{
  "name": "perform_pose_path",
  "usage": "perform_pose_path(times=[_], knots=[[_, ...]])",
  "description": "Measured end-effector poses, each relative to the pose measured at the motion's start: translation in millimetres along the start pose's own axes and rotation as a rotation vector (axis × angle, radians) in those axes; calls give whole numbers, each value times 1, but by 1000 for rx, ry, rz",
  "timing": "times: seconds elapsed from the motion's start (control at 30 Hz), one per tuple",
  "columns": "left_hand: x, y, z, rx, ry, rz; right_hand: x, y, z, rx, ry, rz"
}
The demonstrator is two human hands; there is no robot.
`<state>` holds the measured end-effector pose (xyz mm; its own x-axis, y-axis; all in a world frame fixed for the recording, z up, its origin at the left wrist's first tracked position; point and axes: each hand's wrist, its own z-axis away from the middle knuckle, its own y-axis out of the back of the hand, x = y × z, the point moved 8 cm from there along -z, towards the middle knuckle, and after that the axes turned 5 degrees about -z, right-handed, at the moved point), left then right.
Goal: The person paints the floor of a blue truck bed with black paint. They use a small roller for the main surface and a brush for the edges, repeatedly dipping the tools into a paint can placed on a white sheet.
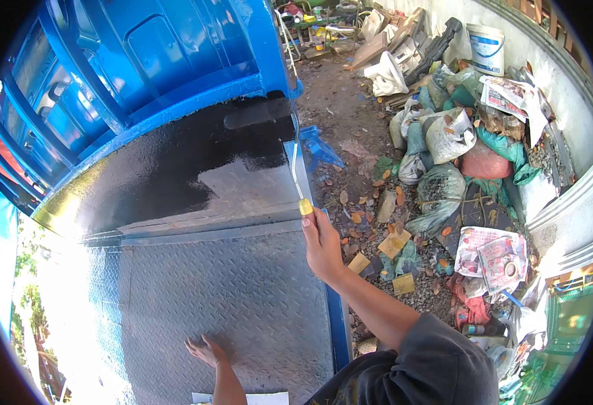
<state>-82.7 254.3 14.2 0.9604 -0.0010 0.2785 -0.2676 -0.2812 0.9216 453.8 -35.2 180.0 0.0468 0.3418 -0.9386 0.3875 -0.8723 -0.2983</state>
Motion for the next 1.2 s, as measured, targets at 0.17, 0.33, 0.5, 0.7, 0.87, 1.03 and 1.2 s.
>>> perform_pose_path(times=[0.17, 0.33, 0.5, 0.7, 0.87, 1.03, 1.2], knots=[[4, 4, 2, -4, 23, 24, -9, -1, -11, 17, 19, 22], [3, 0, 0, -2, 6, 22, -13, -3, -15, 25, 4, 18], [-1, 1, 0, 2, 13, 13, -12, -5, -21, 20, -4, 19], [0, 1, 1, -5, 26, -2, -12, -6, -22, 23, -13, 10], [0, 2, 1, 8, 14, 9, 8, -2, -9, 29, -46, 13], [1, 2, 0, 8, 6, 10, 38, 8, 16, 30, -150, 29], [2, 3, 1, 6, 9, 12, 26, 8, 20, 19, -149, -104]])
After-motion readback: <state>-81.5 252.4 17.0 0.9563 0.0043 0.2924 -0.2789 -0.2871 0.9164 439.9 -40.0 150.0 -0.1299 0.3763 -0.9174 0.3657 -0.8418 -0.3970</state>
